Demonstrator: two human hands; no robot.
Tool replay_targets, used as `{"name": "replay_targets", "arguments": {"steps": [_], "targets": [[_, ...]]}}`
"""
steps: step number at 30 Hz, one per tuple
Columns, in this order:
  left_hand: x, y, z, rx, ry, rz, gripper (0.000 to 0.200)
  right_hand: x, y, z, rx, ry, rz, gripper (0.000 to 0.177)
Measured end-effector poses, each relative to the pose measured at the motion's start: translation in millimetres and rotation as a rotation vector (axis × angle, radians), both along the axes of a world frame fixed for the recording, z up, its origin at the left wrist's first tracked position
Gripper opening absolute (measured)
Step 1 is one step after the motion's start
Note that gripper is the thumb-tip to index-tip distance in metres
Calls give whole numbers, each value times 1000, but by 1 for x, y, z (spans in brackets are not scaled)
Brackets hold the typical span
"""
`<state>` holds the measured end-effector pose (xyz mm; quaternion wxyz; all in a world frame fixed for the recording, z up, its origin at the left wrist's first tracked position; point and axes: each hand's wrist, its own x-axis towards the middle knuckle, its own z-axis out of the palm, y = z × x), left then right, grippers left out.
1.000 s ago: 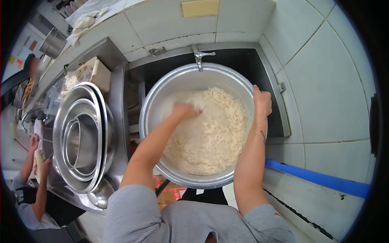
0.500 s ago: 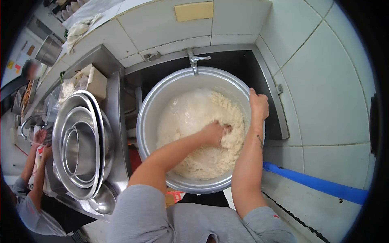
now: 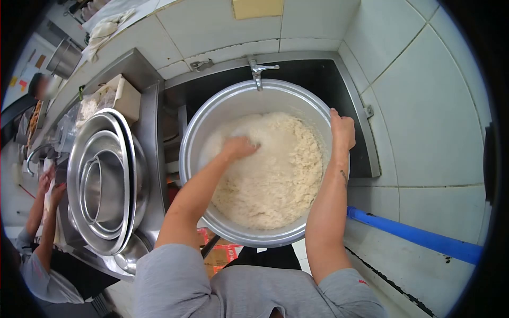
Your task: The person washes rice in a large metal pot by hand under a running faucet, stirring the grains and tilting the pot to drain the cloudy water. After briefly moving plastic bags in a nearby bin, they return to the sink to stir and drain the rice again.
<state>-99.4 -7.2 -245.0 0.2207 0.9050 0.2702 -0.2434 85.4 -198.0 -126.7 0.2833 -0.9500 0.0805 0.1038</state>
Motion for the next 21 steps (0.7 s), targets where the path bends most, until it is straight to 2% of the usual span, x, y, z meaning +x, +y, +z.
{"name": "replay_targets", "arguments": {"steps": [1, 3, 5, 7, 10, 11, 14, 15, 18, 21], "targets": [[-10, -12, 3, -95, 43, 31, 69, -2, 1, 0, -9, -24, -6, 51], [-20, -37, 0, -352, 58, -116, 77, -5, 1, 2, -18, -41, -1, 49], [-23, -70, 17, -332, -17, -291, 73, -4, 1, 4, -14, -31, 16, 49], [-12, -90, 64, -336, 110, -637, 63, -2, 1, 1, -12, -26, 17, 49], [0, -84, 152, -184, 20, -654, 47, -3, 1, 3, -20, -33, 20, 50], [4, -77, 175, -158, -87, -612, 41, -4, 1, 3, -22, -35, 22, 50], [17, -52, 204, -232, -388, -441, 26, 0, 0, -2, -10, -31, 27, 51], [20, -49, 206, -281, -485, -379, 22, 2, 0, -2, -11, -28, 24, 51], [27, -55, 99, 256, -56, -710, 20, 1, -1, -2, -25, -35, 20, 52], [40, -37, 85, -186, -294, -508, 19, -2, 2, -6, -22, -42, 17, 52]]}}
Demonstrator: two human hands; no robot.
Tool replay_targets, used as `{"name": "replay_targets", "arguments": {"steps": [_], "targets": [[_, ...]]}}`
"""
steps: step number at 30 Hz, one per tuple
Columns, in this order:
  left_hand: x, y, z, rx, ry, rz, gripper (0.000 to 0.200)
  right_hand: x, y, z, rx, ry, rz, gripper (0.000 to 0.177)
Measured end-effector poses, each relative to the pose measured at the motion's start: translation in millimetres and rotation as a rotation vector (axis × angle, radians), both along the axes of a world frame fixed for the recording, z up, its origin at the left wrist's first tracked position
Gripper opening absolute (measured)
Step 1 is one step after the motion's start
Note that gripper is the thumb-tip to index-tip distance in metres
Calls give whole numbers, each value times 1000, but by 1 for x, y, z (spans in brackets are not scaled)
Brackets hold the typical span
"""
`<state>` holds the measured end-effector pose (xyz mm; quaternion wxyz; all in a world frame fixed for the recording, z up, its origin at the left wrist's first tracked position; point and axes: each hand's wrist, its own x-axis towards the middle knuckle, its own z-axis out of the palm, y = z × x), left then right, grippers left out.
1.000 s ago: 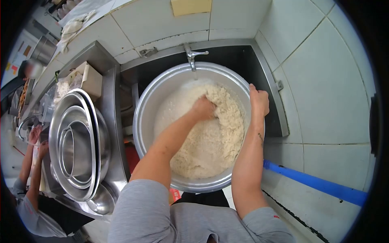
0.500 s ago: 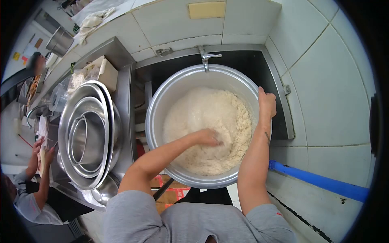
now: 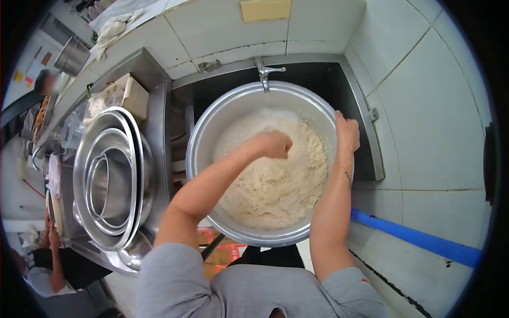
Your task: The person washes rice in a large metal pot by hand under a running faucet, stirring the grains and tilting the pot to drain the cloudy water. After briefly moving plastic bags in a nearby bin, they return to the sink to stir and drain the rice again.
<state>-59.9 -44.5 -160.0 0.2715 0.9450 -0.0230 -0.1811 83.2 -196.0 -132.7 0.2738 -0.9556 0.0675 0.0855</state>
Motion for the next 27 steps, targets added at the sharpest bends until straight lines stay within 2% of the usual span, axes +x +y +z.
{"name": "replay_targets", "arguments": {"steps": [1, 4, 5, 8, 9, 12, 14, 15, 16, 17, 18, 20, 23, 25, 27], "targets": [[6, 8, 1, 11, -62, 41, 20, -1, 0, 2, 4, 5, -4, 52], [9, 17, 9, -255, -99, 263, 21, 0, -2, 7, -5, -19, -3, 52], [10, 21, -3, -228, -58, 248, 24, -1, -1, 6, -4, -23, -6, 52], [26, 44, -60, -147, -114, 633, 26, 2, -3, 0, -5, -27, -6, 53], [34, 52, -63, -183, -267, 760, 30, 3, -3, 1, -1, -28, -8, 53], [81, 50, -88, -23, -377, 888, 34, 0, -2, 3, 4, -8, 3, 53], [106, 2, -74, 92, -352, 773, 20, 1, -2, 6, 5, 9, 5, 53], [108, -23, -66, 34, -294, 560, 19, 2, -4, 5, 5, 30, 0, 54], [108, -80, -81, 32, -328, 311, 18, 3, -5, 5, 6, 53, 0, 56], [92, -107, -80, 146, -342, 44, 20, 4, -4, 5, 12, 74, 0, 57], [72, -129, -85, 136, -439, -35, 24, 4, -4, 6, 8, 76, 1, 57], [43, -143, -72, 137, -268, -303, 29, 4, -5, 6, 0, 85, 9, 57], [30, -117, -70, 302, -477, -399, 26, 3, -5, 5, 23, 60, -6, 57], [42, -74, -66, 353, -429, -199, 23, 1, -6, 5, 23, 23, 17, 55], [52, -24, -67, 443, -170, -97, 21, 0, -5, 5, 22, 2, 29, 54]]}}
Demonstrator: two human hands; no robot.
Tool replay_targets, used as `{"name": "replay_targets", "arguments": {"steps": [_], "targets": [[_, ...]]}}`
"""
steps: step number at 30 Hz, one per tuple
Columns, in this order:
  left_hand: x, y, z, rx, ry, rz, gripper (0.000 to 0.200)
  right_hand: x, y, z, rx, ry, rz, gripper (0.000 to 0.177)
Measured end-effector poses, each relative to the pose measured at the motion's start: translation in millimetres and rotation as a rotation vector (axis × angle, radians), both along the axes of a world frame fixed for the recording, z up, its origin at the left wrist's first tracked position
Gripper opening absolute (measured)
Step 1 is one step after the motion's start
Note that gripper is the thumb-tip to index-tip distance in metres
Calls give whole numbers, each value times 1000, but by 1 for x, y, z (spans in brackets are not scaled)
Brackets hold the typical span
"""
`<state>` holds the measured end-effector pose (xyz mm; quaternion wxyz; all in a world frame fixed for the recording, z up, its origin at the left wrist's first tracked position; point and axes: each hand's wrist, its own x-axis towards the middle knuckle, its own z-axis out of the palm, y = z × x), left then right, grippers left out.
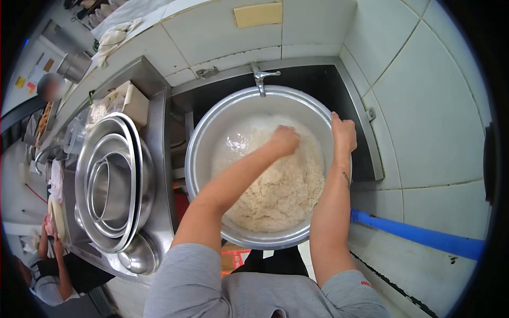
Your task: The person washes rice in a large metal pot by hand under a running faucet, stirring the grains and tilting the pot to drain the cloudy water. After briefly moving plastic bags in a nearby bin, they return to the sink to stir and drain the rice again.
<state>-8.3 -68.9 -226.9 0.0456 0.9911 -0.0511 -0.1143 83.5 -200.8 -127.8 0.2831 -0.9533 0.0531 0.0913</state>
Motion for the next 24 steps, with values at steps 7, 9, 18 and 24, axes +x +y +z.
{"name": "replay_targets", "arguments": {"steps": [7, 9, 18, 24], "targets": [[-60, 34, 149, -831, -331, 354, 20, 1, 0, -2, -1, -8, -5, 55], [-66, 46, 137, -1485, -353, 452, 18, 1, 0, -3, -10, -12, -1, 55], [-107, -32, 80, -310, -373, 447, 14, -4, -1, 0, 0, -16, 3, 58], [-181, -142, 61, -476, -151, 469, 17, 4, 0, -9, 3, -28, 3, 65]]}}
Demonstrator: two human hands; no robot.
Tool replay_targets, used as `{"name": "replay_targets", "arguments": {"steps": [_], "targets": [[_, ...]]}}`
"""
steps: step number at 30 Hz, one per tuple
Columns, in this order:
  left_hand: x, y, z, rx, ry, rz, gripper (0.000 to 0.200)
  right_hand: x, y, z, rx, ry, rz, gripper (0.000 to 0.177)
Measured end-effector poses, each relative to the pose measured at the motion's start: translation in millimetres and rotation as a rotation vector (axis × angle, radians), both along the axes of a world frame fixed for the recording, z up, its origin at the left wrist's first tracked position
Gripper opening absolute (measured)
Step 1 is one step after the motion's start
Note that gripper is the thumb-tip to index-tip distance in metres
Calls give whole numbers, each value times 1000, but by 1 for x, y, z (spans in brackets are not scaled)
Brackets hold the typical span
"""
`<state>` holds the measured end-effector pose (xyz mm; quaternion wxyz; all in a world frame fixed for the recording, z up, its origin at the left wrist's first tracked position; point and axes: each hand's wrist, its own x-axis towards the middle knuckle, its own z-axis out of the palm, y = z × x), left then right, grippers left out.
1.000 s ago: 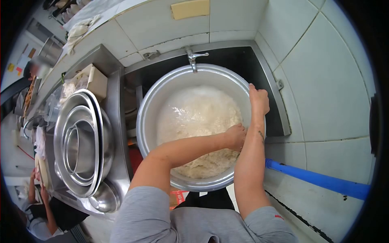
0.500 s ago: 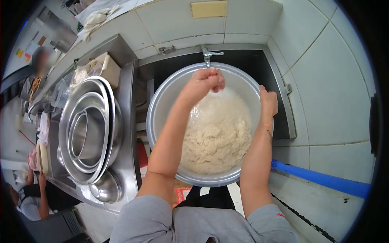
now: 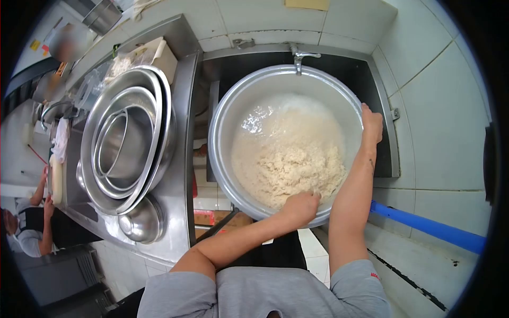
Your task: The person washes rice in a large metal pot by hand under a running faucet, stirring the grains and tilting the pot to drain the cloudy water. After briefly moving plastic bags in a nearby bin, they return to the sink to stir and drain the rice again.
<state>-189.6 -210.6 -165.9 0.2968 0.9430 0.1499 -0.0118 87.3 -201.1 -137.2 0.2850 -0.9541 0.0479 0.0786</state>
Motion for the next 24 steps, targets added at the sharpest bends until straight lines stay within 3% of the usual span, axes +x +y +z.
{"name": "replay_targets", "arguments": {"steps": [2, 5, 8, 15, 17, 19, 21, 23, 24], "targets": [[-10, -3, -3, -80, 51, 133, 18, 0, 0, -1, 22, -1, 0, 65], [-3, -3, -6, -152, 119, -13, 20, -1, -1, -2, 53, -29, -3, 66], [1, -4, -15, -159, 127, -21, 20, 4, -1, -5, 78, 15, 15, 67], [-3, -1, -15, 3, 46, 78, 20, -15, -8, 1, 25, 1, 200, 71], [-2, 0, -17, 50, 40, 97, 20, 7, -22, -33, 28, -140, 300, 61], [-2, 0, -17, 81, 6, 114, 20, -14, -64, -48, 147, -232, 396, 55], [-2, -1, -17, 102, -44, 124, 19, -92, -104, -29, 3, -199, 302, 54], [-2, -4, -17, 119, -114, 144, 19, -144, -133, -59, 758, 16, 159, 49], [-4, -4, -16, 118, -118, 159, 18, -173, -129, -56, 889, 59, 68, 48]]}}
